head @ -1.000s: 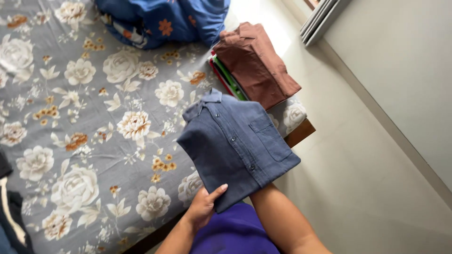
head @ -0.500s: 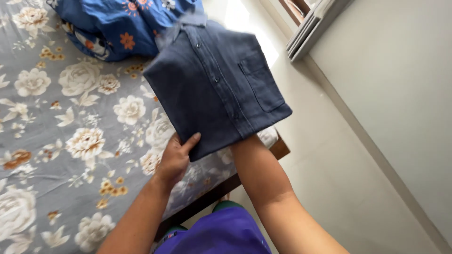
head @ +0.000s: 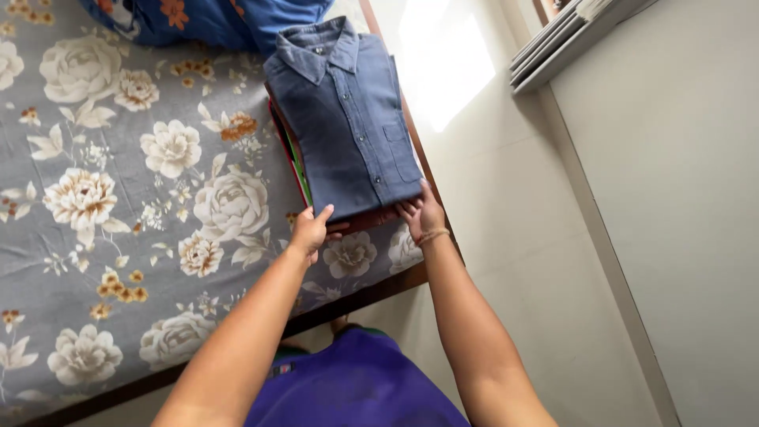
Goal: Folding various shirts on a bed and stacking them.
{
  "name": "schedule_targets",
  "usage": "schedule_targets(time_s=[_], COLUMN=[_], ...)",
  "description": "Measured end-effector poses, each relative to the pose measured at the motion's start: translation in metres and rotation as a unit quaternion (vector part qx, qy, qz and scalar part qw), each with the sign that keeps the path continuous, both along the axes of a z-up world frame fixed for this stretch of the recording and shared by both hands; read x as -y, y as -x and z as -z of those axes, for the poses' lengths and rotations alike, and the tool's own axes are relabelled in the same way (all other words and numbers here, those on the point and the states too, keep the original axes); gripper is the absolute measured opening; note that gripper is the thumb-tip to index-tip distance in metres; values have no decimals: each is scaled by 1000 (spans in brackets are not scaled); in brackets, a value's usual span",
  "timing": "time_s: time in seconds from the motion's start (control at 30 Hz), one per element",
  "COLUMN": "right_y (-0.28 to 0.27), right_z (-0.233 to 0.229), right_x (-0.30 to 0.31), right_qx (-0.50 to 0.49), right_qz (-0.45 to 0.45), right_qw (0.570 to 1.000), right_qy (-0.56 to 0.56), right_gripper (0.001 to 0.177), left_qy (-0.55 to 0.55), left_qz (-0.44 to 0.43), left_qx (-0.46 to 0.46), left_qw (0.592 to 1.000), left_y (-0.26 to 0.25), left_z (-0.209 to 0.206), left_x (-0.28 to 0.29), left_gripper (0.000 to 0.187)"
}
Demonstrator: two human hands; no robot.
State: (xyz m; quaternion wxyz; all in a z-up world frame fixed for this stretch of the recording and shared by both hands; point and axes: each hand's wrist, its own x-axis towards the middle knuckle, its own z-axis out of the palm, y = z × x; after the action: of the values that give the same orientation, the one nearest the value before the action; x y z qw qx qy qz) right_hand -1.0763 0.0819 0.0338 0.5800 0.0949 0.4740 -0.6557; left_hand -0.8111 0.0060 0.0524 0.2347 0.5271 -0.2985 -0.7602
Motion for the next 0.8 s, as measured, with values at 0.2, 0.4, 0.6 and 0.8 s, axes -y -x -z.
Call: schedule_targets(time_s=[0.2, 0.4, 0.6, 0.8], right_y=[10, -6, -7, -6], right_z=[-3, -8, 26, 32], right_x=[9, -22, -33, -36], right_qx=[-153, -157, -149, -158], right_qz=[-24, -40, -35, -47], right_qw=[988, 986, 988, 986], right_qy=[26, -40, -1, -5], right_gripper=[31, 30, 27, 27], left_qy=[25, 8, 43, 37], left_qz=[20, 30, 56, 45], left_qx=[36, 41, 87, 71], left_qw=[999, 999, 994, 996], left_y=[-10, -21, -18, -18], left_z=[-48, 2, -7, 6], left_x=[-16, -38, -36, -37], left_gripper=[25, 23, 22, 22])
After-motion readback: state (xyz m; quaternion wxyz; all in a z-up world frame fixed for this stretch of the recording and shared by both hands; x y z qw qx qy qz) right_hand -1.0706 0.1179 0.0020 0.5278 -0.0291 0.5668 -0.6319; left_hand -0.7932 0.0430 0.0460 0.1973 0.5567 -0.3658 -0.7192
